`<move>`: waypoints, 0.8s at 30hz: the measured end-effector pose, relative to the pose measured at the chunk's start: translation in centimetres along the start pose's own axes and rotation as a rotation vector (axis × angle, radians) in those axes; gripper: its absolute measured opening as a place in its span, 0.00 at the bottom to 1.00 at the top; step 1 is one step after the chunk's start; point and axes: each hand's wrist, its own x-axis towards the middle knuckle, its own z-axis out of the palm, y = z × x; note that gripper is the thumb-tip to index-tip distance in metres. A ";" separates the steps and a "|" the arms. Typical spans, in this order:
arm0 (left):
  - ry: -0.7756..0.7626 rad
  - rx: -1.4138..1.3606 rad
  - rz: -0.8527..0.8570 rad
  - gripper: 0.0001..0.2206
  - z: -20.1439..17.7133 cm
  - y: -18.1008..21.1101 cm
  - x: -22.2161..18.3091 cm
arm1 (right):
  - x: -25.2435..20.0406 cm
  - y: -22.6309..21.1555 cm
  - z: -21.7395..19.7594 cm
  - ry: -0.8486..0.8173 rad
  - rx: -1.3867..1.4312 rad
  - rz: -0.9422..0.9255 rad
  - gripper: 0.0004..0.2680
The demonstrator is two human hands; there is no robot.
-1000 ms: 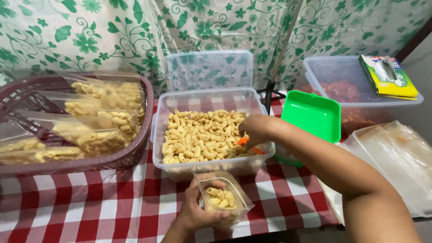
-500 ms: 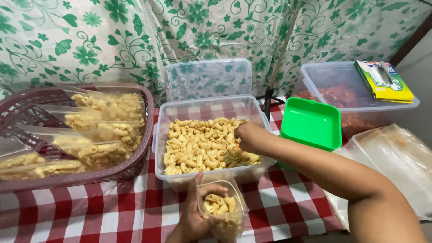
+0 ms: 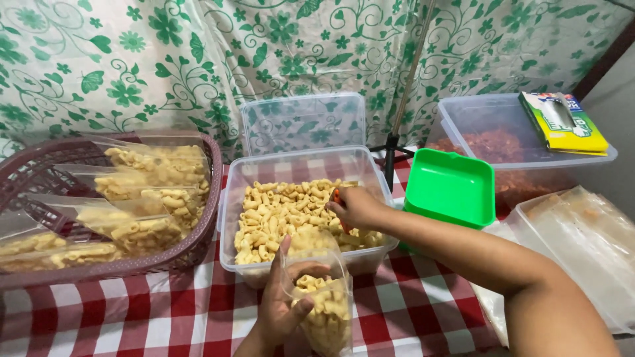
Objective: Packing snacks from a large container into individual plastic bags using a scoop and a scale.
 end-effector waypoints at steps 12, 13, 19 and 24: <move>0.089 -0.141 -0.332 0.51 0.9 5.4 5.2 | -0.7 -0.9 -6.1 0.361 0.679 0.031 0.09; 0.112 -0.127 -0.420 0.51 0.9 5.9 5.6 | -0.8 -0.9 -6.9 0.446 0.745 0.032 0.07; 0.073 -0.244 -0.137 0.42 1.5 2.0 5.4 | -0.3 -0.2 -13.3 0.698 0.789 -0.423 0.07; 0.071 -0.240 -0.246 0.42 0.8 2.5 7.3 | -2.1 -3.4 -18.5 0.807 0.758 -0.697 0.05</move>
